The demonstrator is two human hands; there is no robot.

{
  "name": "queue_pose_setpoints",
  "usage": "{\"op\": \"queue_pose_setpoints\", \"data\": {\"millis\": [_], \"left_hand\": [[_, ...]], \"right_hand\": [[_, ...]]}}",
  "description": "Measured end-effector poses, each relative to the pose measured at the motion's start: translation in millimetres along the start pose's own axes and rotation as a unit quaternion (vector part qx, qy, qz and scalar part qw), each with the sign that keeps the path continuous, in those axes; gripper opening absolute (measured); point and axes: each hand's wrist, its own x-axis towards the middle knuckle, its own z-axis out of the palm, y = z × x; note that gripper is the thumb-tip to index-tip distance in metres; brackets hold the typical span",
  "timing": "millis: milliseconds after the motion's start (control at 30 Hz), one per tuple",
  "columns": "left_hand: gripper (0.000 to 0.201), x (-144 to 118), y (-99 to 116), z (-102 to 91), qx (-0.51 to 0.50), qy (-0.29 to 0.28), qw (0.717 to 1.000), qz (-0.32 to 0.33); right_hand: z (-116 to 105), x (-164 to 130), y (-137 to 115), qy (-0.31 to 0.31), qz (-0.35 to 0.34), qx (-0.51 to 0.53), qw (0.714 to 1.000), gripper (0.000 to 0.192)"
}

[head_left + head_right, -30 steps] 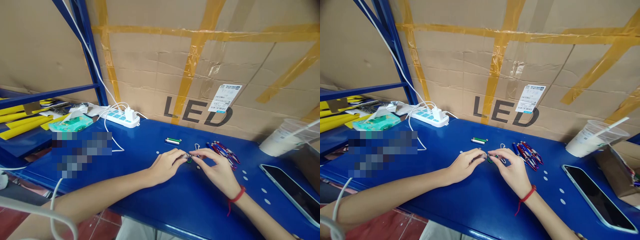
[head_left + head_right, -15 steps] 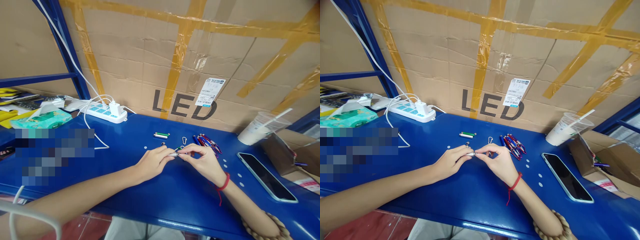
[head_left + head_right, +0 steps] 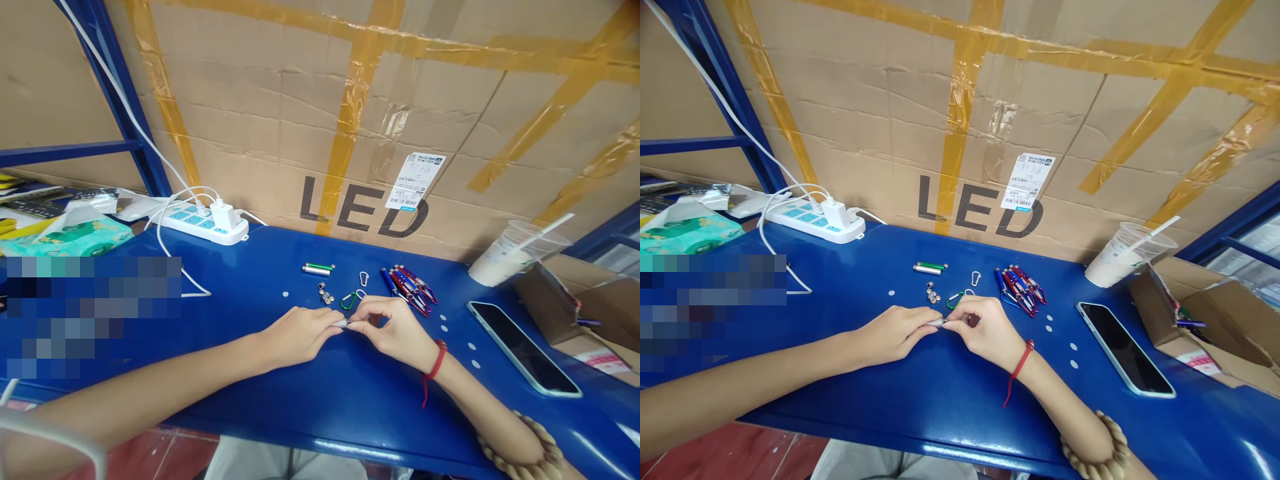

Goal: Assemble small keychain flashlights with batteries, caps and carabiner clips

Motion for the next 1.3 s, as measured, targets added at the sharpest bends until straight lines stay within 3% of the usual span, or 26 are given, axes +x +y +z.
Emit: {"op": "queue_pose_setpoints", "data": {"millis": [300, 733, 833, 1000, 1300], "left_hand": [[0.034, 2, 0, -2.1, 0.06, -0.021, 0.998, 0.011], [0.03, 8, 2, -1.7, 0.038, 0.037, 0.998, -0.038], [0.031, 6, 2, -1.7, 0.076, 0.03, 0.997, -0.014], [0.033, 3, -1, -2.7, 0.113, 0.024, 0.992, 0.043], [0.033, 2, 0, -4.2, 0.143, 0.039, 0.985, 0.089]], "right_hand": [[2, 1, 2, -0.018, 0.066, 0.094, 0.993, 0.036], [-8, 5, 0, -0.045, 0.098, 0.102, 0.989, 0.036], [-5, 5, 0, -0.069, 0.144, 0.131, 0.979, 0.038], [1, 4, -2, -0.13, 0.245, 0.21, 0.937, 0.04], [3, 1, -7, -0.142, 0.289, 0.236, 0.917, 0.039]]}}
